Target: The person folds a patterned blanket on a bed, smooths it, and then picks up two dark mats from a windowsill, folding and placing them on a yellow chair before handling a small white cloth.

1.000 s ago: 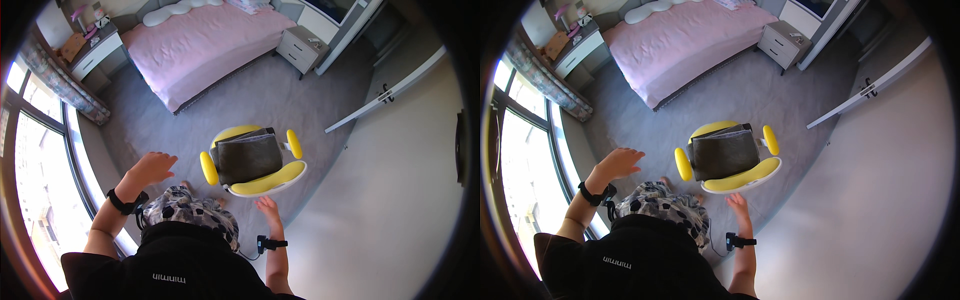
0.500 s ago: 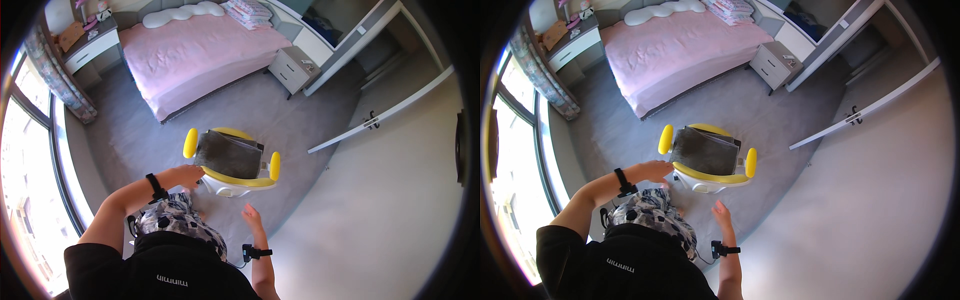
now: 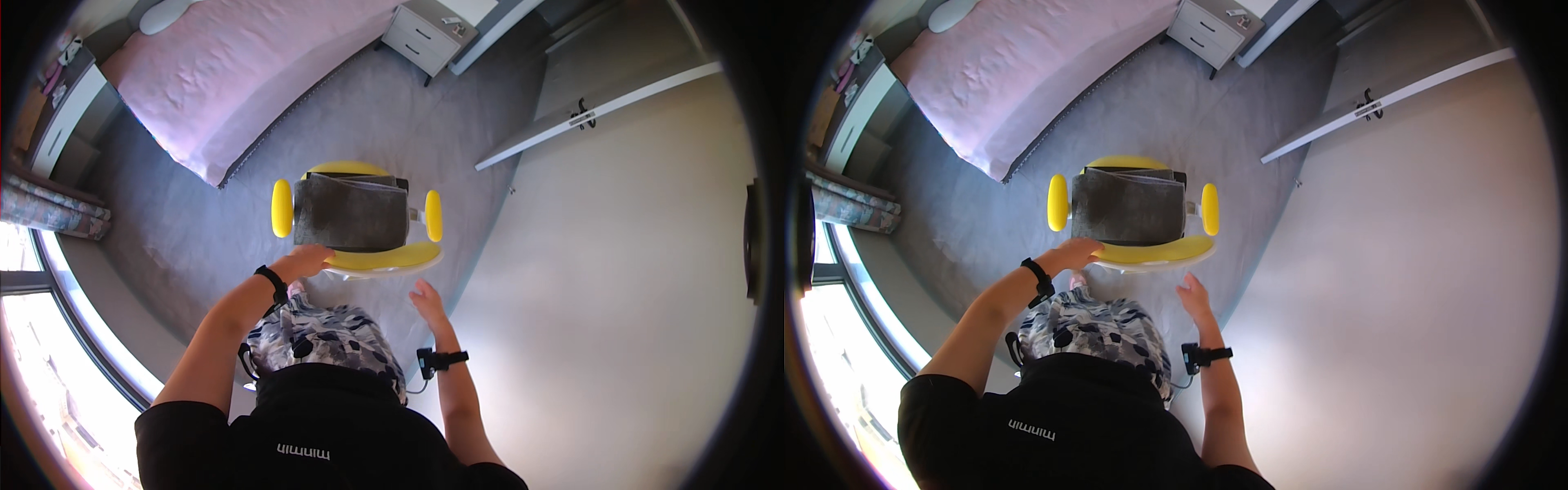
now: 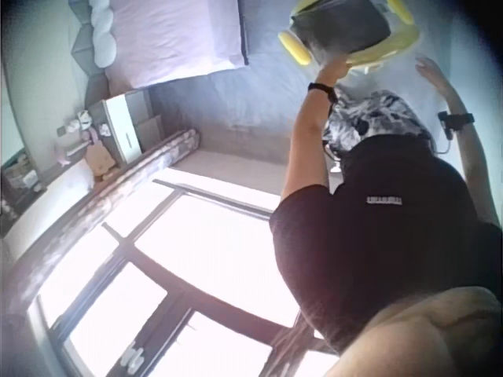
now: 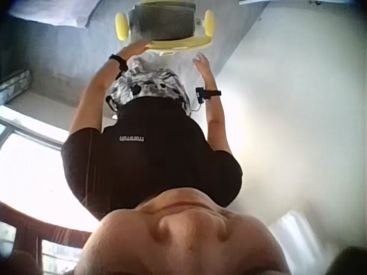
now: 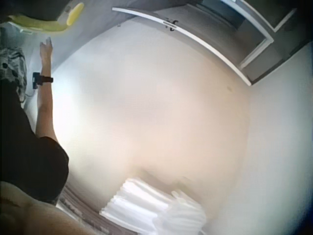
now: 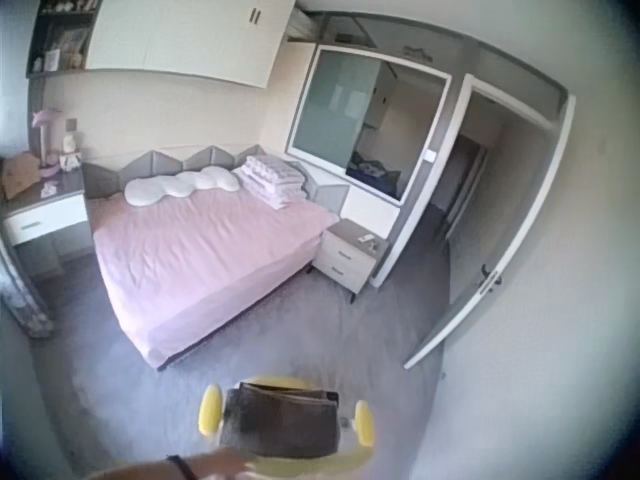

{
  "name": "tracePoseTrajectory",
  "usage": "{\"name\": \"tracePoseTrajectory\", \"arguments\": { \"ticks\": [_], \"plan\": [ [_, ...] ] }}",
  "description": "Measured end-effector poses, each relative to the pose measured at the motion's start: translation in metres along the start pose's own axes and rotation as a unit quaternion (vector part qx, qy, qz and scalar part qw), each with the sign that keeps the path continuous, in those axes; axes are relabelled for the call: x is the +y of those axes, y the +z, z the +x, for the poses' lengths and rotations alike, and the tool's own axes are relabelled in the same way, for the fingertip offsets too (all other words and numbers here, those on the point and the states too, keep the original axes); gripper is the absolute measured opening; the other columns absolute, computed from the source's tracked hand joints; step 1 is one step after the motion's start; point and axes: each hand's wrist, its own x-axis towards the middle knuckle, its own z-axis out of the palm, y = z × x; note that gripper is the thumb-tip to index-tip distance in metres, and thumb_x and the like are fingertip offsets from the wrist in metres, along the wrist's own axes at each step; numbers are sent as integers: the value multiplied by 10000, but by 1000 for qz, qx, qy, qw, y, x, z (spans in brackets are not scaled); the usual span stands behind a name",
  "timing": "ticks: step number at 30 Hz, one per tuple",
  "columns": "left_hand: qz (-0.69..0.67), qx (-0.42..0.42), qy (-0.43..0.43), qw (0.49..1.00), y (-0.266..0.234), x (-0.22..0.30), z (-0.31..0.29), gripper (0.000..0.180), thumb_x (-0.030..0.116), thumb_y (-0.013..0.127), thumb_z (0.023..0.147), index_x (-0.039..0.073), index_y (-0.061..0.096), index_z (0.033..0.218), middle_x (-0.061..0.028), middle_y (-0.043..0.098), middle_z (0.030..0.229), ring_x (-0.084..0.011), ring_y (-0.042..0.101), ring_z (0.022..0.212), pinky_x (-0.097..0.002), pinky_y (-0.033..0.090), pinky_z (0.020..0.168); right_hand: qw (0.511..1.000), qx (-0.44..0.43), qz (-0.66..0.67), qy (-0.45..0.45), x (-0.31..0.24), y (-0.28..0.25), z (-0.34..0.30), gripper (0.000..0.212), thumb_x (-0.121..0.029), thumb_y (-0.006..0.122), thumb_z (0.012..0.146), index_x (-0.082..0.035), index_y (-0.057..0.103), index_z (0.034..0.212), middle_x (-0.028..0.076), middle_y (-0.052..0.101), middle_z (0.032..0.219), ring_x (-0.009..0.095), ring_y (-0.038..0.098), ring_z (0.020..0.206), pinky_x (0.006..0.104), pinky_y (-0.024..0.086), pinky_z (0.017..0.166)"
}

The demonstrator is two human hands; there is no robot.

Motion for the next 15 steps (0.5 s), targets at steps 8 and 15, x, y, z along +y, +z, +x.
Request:
{"name": "tracePoseTrajectory", "arguments": {
  "ticks": [8, 15],
  "plan": [
    [25, 8, 19, 999, -3, 2, 7, 413, 256, 617, 619, 84, 488, 972, -116, 526, 897, -271, 506, 834, -353, 405, 705, 995, 19, 12, 95, 3, -15, 59, 481, -127, 517, 679, 0, 356, 1114, 129, 510, 936, 152, 516, 674, 246, 424, 532],
    [179, -52, -58, 981, 9, 43, 38, 526, 232, 680, 516, 170, 481, 999, -116, 504, 846, -280, 526, 776, -354, 430, 625, 989, -36, 1, 140, 22, -49, 83, 266, -143, 498, 694, -21, 463, 927, 74, 525, 796, 153, 526, 664, 250, 422, 509]
  ]
}}
